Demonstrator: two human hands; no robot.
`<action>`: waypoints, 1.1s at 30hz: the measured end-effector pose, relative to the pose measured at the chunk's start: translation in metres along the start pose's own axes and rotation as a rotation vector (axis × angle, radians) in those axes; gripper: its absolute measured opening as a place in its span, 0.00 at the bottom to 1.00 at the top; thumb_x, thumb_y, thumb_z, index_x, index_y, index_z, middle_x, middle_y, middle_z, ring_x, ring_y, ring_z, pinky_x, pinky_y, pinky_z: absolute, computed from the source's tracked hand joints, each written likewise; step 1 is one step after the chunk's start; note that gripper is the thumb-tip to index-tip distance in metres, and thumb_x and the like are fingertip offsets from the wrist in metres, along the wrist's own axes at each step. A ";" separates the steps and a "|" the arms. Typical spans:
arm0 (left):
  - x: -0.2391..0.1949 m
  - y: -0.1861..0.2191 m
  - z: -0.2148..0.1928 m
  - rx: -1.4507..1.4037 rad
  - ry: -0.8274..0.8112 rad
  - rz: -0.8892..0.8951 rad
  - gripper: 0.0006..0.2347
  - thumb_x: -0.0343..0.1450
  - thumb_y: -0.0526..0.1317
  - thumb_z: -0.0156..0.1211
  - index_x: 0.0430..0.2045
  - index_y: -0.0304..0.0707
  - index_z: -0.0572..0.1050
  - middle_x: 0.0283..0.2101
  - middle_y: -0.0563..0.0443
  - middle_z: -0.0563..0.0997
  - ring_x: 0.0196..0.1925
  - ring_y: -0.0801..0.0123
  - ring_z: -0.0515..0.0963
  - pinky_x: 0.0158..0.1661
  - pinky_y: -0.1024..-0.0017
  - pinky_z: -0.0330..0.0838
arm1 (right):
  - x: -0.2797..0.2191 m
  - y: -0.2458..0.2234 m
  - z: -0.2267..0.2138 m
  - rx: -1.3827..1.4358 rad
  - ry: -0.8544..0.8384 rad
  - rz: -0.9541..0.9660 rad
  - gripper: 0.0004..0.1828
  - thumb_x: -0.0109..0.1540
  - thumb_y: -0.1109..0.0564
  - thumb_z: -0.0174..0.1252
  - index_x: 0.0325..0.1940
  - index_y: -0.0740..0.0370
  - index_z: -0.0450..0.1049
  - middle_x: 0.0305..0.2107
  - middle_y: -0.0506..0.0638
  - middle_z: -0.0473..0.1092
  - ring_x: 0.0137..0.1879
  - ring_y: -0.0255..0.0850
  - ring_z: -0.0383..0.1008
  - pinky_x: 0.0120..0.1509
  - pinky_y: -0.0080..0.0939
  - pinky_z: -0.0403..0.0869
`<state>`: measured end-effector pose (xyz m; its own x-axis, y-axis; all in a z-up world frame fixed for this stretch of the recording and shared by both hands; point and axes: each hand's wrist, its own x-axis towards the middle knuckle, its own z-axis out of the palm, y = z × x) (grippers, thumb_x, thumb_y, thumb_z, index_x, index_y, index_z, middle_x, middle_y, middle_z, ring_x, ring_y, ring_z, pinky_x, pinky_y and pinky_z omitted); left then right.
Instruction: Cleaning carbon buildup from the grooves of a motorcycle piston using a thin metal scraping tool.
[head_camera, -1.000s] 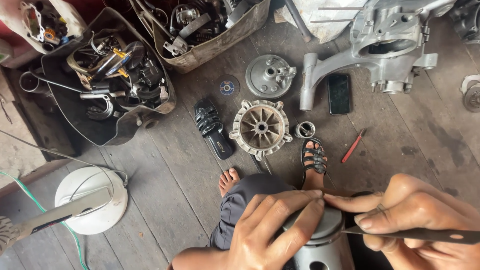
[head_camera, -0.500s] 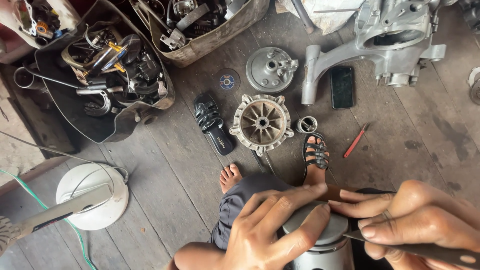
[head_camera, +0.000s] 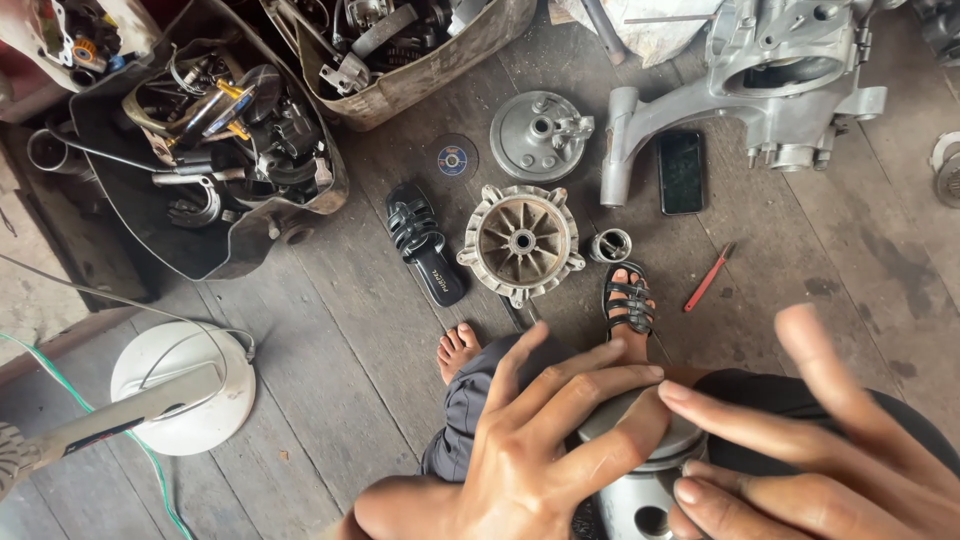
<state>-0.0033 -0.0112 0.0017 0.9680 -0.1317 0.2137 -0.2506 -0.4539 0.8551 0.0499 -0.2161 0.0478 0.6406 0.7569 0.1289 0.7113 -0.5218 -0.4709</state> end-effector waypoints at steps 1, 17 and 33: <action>-0.001 0.000 0.002 -0.045 -0.015 -0.028 0.12 0.71 0.41 0.51 0.43 0.41 0.80 0.55 0.46 0.81 0.68 0.54 0.76 0.69 0.31 0.51 | 0.002 -0.007 0.001 -0.042 0.061 0.070 0.11 0.45 0.46 0.71 0.30 0.39 0.80 0.46 0.42 0.79 0.70 0.52 0.69 0.87 0.70 0.54; 0.002 -0.006 -0.005 -0.200 -0.023 0.042 0.19 0.63 0.42 0.61 0.49 0.40 0.77 0.56 0.48 0.79 0.54 0.60 0.79 0.57 0.58 0.61 | -0.027 0.017 0.012 0.040 0.091 -0.004 0.12 0.46 0.50 0.73 0.26 0.44 0.75 0.38 0.39 0.73 0.54 0.34 0.78 0.87 0.70 0.63; -0.006 -0.007 0.010 -0.038 0.043 0.089 0.17 0.67 0.40 0.57 0.51 0.39 0.75 0.53 0.41 0.76 0.45 0.55 0.74 0.53 0.54 0.60 | -0.056 0.020 0.018 -0.220 0.096 -0.004 0.08 0.49 0.49 0.72 0.28 0.42 0.78 0.26 0.28 0.77 0.48 0.29 0.76 0.66 0.47 0.73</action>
<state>-0.0075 -0.0158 -0.0104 0.9417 -0.1316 0.3095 -0.3360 -0.4078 0.8490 0.0233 -0.2616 0.0153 0.6550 0.7237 0.2174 0.7528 -0.6003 -0.2701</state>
